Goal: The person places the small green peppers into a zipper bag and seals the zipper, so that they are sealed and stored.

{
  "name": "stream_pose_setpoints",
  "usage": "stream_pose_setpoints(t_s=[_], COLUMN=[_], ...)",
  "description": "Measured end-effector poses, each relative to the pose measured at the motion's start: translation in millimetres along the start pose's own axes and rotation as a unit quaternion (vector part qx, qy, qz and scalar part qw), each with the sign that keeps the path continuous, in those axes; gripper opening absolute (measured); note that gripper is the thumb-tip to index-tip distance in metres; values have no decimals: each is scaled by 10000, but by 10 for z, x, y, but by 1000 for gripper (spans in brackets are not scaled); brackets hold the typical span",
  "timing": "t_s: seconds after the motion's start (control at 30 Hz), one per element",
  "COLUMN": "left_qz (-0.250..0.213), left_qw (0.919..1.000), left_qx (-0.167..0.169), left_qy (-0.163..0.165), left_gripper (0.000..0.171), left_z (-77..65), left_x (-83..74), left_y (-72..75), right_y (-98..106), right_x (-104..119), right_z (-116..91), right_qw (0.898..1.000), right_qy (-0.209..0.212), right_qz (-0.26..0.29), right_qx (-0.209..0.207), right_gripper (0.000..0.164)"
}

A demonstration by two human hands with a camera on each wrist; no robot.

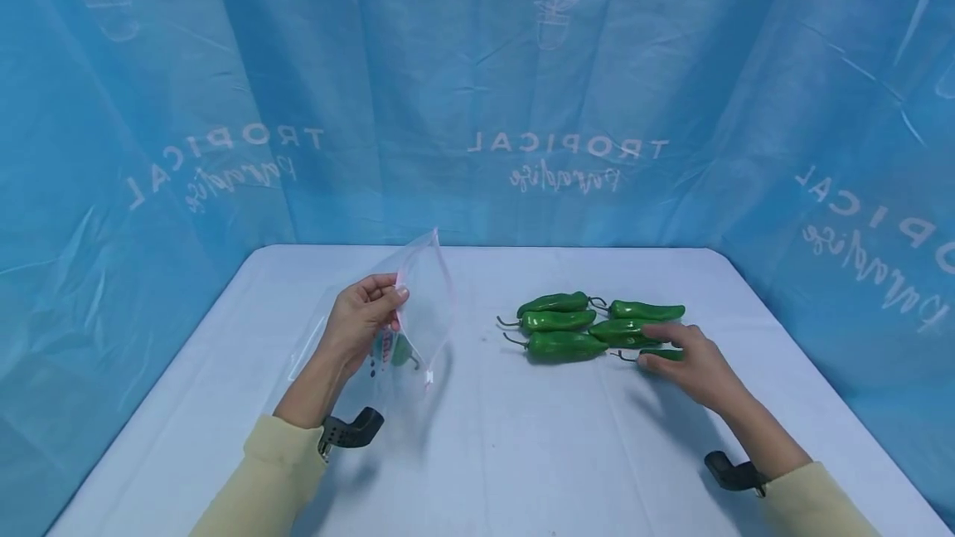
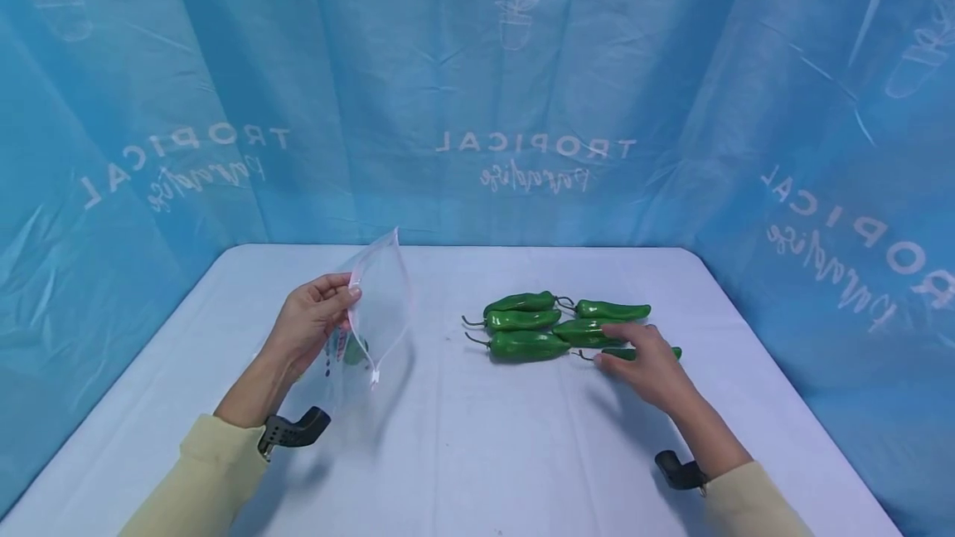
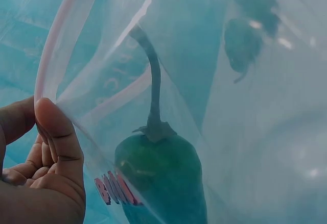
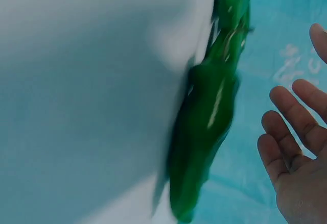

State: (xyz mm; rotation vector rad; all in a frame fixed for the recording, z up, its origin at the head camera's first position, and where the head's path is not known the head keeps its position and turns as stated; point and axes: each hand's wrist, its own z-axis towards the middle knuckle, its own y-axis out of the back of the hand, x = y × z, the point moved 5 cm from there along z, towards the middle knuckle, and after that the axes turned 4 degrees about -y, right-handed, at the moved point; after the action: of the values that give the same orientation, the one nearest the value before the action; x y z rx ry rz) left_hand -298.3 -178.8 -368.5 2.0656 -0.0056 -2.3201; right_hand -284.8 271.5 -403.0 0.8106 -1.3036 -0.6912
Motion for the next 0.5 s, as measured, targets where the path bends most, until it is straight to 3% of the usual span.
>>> stream_pose_setpoints(t_s=[0.2, 0.5], left_qz=[-5, -80], left_qw=[10000, 9999], left_qx=[-37, -119], left_qy=[27, 30], left_gripper=[45, 42], left_z=[-9, -23], left_x=[-5, -9], left_y=[8, 31], right_y=[56, 97], right_x=[-300, -607], right_z=[-11, 1], right_qw=[9987, 9952], right_qy=[-488, -893], right_qz=[-101, -318], right_qx=[53, 233], right_gripper=[61, 71])
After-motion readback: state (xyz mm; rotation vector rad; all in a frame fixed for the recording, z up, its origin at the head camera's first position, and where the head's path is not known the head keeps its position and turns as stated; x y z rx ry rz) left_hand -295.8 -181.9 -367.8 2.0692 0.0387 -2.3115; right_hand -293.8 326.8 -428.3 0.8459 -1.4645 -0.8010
